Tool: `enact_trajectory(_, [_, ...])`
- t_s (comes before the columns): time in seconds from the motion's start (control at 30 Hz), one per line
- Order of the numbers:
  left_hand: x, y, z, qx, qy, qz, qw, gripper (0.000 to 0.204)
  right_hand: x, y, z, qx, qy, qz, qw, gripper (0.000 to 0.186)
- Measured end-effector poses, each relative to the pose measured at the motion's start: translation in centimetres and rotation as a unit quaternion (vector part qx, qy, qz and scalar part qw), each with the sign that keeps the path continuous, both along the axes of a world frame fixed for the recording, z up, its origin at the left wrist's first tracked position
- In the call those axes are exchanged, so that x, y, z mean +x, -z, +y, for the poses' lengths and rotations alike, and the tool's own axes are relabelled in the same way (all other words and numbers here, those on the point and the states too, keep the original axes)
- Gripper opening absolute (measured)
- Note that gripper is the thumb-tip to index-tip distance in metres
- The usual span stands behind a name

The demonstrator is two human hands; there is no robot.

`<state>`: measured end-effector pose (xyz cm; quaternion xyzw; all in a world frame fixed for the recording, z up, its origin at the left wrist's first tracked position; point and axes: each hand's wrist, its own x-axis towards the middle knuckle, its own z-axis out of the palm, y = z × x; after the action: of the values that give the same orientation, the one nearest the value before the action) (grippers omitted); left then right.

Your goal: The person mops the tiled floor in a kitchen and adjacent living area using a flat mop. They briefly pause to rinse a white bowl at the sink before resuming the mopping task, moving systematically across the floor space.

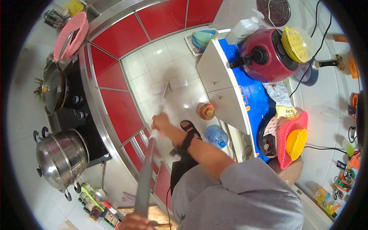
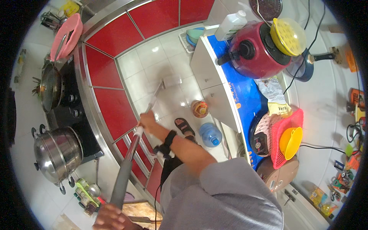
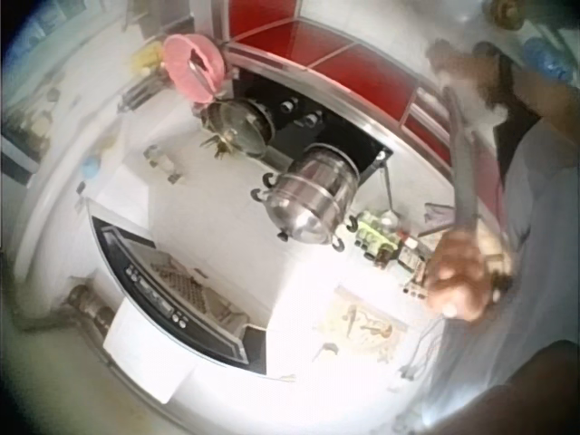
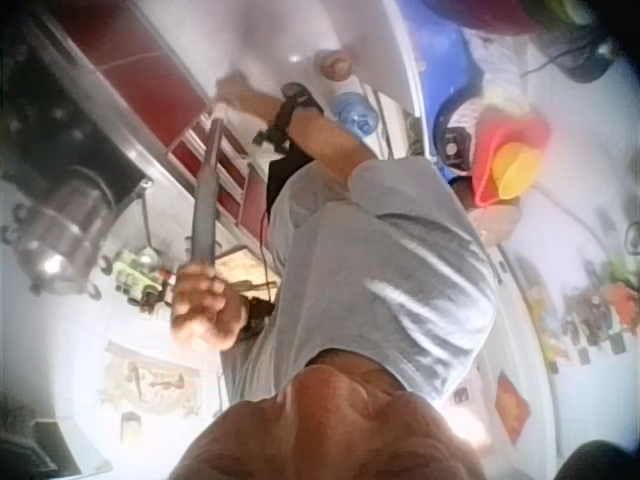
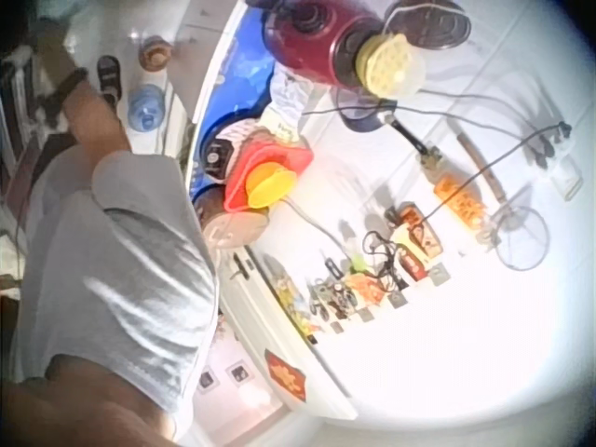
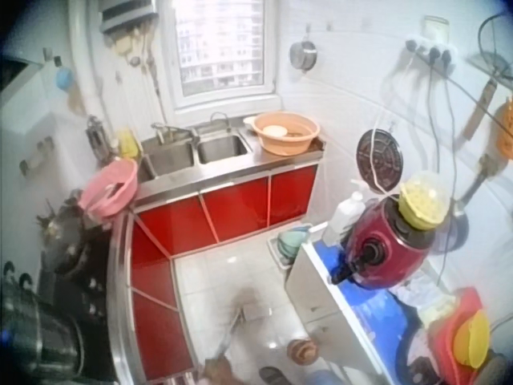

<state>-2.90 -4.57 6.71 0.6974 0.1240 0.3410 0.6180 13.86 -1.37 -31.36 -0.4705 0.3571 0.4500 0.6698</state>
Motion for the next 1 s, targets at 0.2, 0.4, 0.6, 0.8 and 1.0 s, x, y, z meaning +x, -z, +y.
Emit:
enact_trajectory(0.2, [5.1, 6.5, -2.7, 0.06, 0.05, 0.013, 0.997, 0.022, 6.4, 8.1, -6.3, 0.083, 0.028, -0.004, 0.996, 0.012])
enact_trajectory(0.4, [-0.3, 6.3, -2.9, 0.093, 0.233, 0.001, 0.968, 0.018, 0.8, 7.6, -11.1, 0.116, 0.115, 0.035, 0.986, 0.015])
enact_trajectory(0.6, [-3.9, 3.7, -3.0, 0.059, 0.368, -0.009, 0.928, 0.024, -7.6, 8.6, -12.0, 0.218, 0.153, 0.096, 0.959, 0.007])
enact_trajectory(0.8, [-9.4, 1.4, -5.0, 0.086, 0.432, -0.006, 0.898, 0.033, -18.7, 6.4, -10.5, 0.262, 0.123, 0.183, 0.939, 0.015])
enact_trajectory(1.0, [-12.4, -1.7, -5.9, 0.098, 0.292, 0.047, 0.95, 0.026, -26.0, 3.3, -9.2, 0.188, 0.046, 0.166, 0.967, 0.011])
